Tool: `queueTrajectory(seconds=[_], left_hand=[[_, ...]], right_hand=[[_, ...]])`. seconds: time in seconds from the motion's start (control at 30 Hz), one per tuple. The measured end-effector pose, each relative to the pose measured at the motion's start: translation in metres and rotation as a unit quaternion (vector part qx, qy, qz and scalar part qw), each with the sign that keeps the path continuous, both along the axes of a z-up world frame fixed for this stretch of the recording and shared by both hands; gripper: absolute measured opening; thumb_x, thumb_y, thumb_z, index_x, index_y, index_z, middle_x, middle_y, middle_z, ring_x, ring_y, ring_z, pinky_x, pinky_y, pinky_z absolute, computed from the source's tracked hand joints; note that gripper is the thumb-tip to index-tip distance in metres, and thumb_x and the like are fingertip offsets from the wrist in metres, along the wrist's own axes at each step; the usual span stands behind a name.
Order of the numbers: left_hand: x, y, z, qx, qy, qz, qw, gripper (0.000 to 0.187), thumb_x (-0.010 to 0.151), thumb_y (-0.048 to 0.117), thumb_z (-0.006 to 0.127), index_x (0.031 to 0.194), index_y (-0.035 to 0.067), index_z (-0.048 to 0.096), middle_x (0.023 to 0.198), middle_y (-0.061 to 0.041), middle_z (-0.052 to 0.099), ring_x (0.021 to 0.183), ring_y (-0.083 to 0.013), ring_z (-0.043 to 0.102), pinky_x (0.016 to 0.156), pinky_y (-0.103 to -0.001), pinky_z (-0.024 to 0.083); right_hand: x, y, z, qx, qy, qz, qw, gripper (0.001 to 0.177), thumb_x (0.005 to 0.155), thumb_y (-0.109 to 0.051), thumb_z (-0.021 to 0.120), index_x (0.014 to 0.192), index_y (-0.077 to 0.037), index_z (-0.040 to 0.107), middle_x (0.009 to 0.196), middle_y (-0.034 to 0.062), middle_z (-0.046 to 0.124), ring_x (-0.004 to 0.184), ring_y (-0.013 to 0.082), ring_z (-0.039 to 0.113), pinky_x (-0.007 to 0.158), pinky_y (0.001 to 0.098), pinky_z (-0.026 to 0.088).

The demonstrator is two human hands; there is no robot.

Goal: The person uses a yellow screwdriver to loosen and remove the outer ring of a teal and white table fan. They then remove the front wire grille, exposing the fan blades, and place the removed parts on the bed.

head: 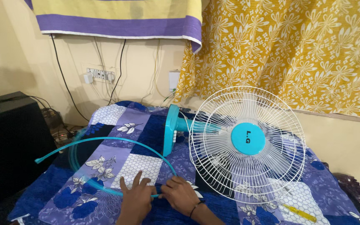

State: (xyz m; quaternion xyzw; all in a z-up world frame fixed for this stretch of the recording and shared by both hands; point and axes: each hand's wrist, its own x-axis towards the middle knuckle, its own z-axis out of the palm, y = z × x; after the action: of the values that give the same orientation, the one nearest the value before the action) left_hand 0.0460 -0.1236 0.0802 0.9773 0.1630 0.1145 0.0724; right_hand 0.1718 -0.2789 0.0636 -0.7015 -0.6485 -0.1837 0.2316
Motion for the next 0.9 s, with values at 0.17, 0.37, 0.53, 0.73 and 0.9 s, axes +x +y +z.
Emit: queueTrajectory(seconds=[0.17,0.37,0.53,0.73,0.9], left_hand=[[-0.003,0.007,-0.010,-0.068,0.032,0.017,0.997,0.027,0.081,0.014,0.073,0.102,0.031,0.073,0.150,0.002,0.049,0.154,-0.0278,0.013,0.116,-0.079,-0.001],[0.005,0.030,-0.048,-0.126,-0.063,0.032,0.989,0.033,0.076,0.003,0.069,0.096,0.028,0.074,0.153,-0.001,0.050,0.156,-0.0310,0.015,0.121,-0.071,0.007],[0.007,0.059,-0.085,-0.186,-0.274,0.009,0.944,0.038,0.069,-0.006,0.060,0.095,0.020,0.072,0.147,-0.012,0.056,0.153,-0.0366,0.030,0.119,-0.069,0.023],[-0.003,0.076,-0.087,-0.122,-0.318,0.160,0.927,0.029,0.076,-0.001,0.062,0.099,0.015,0.071,0.146,-0.017,0.056,0.150,-0.0402,0.033,0.117,-0.074,0.020],[-0.019,0.103,-0.074,-0.104,-0.363,0.204,0.903,0.038,0.074,0.008,0.065,0.109,0.020,0.072,0.150,-0.020,0.050,0.144,-0.0384,0.044,0.116,-0.072,0.028]], right_hand=[[-0.014,-0.002,-0.001,-0.023,0.029,0.018,0.999,0.019,0.094,-0.025,0.074,0.090,-0.008,0.065,0.088,0.0071,0.064,0.090,0.0299,0.064,0.070,0.0427,0.052],[-0.032,0.005,-0.024,-0.042,0.056,0.011,0.997,0.021,0.096,-0.026,0.073,0.092,-0.008,0.065,0.088,0.0080,0.065,0.086,0.0312,0.066,0.069,0.0449,0.052],[-0.036,0.008,-0.022,-0.056,0.082,0.023,0.995,0.033,0.097,-0.040,0.075,0.098,-0.007,0.066,0.096,0.0104,0.064,0.098,0.0333,0.066,0.077,0.0454,0.052],[-0.030,-0.017,0.013,-0.048,0.095,0.106,0.989,0.045,0.089,-0.045,0.079,0.111,-0.006,0.072,0.109,0.0101,0.065,0.113,0.0306,0.061,0.104,0.0470,0.043],[-0.006,-0.027,0.021,0.010,0.044,0.113,0.993,0.033,0.089,-0.030,0.078,0.114,-0.009,0.075,0.120,0.0095,0.068,0.123,0.0332,0.059,0.105,0.0455,0.042]])
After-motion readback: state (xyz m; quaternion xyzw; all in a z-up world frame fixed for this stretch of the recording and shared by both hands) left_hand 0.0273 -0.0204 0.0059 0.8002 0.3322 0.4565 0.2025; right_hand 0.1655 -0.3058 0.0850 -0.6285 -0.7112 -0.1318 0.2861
